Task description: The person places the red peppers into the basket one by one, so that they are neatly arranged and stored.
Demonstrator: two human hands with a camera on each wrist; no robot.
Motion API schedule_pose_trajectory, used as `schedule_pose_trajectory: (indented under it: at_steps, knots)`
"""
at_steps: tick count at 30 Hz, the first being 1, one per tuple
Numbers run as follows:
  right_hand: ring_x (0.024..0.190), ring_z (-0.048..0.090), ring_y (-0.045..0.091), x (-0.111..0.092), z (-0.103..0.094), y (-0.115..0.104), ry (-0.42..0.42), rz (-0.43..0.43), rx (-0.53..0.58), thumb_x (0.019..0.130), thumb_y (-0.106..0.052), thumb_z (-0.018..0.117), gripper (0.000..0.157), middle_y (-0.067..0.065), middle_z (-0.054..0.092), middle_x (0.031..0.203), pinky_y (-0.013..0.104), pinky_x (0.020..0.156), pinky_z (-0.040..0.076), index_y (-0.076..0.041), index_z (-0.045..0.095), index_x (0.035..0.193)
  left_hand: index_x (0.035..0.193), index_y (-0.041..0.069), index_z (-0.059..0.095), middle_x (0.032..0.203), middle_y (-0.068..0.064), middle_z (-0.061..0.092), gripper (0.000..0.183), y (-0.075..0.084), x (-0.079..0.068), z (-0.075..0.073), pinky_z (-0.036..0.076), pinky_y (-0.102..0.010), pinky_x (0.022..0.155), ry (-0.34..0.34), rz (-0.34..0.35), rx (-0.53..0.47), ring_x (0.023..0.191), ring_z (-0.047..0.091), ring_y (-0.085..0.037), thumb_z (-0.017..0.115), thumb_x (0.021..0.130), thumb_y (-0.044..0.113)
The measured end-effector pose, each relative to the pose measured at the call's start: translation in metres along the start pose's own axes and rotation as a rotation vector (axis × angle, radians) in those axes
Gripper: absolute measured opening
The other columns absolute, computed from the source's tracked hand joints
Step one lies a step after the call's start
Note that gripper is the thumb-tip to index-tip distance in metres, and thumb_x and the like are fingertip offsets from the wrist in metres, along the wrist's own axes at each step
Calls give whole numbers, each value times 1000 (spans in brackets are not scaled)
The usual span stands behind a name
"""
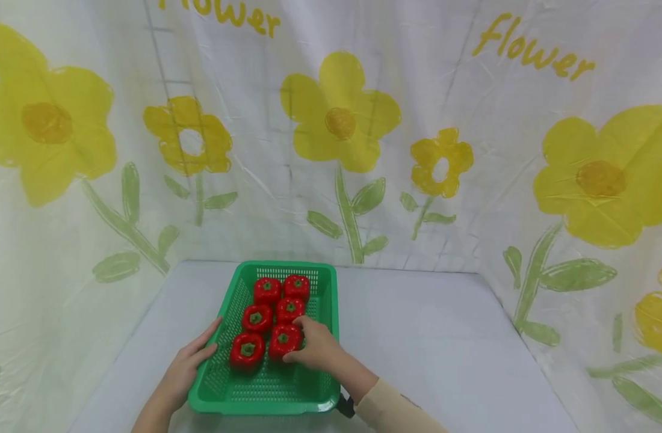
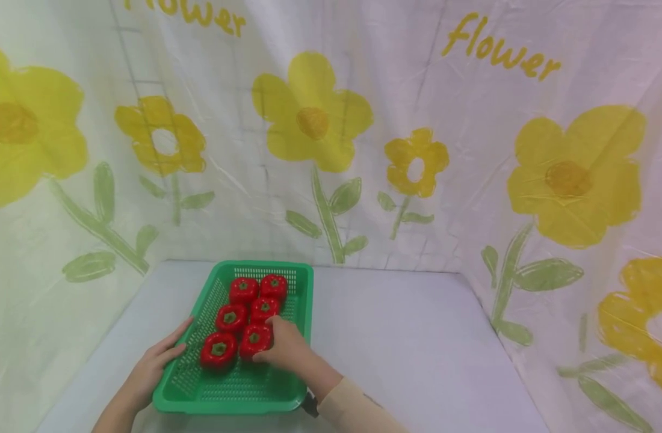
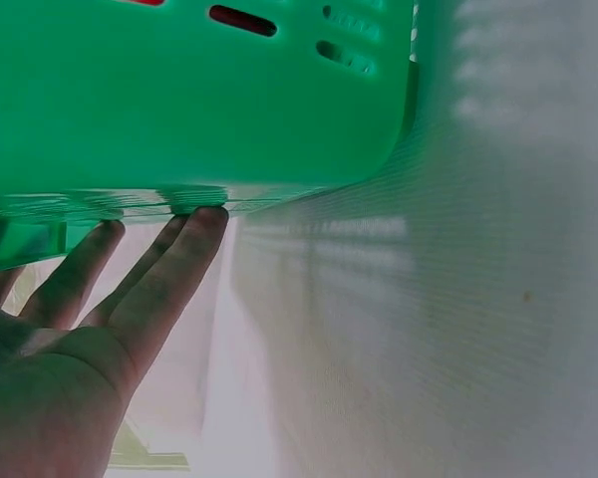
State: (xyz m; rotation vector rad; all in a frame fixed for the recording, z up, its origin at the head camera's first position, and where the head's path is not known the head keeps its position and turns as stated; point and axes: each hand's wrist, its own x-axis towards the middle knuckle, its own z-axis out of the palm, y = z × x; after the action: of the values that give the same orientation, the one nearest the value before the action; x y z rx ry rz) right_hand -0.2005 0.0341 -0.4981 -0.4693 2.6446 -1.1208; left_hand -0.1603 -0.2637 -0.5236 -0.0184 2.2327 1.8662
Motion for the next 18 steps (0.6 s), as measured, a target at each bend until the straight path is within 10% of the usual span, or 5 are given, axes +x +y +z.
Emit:
schedule_pose_trajectory:
  at_steps: [18]
  knots:
    - [123, 59, 28, -8, 0, -8, 15, 13, -1, 76, -19, 90, 81, 8, 62, 135, 50, 93, 59, -13, 47, 145, 162, 24, 24, 170, -6, 9, 57, 4, -2, -2, 42, -9, 96, -8, 5, 4, 155, 6, -37, 42, 109, 35]
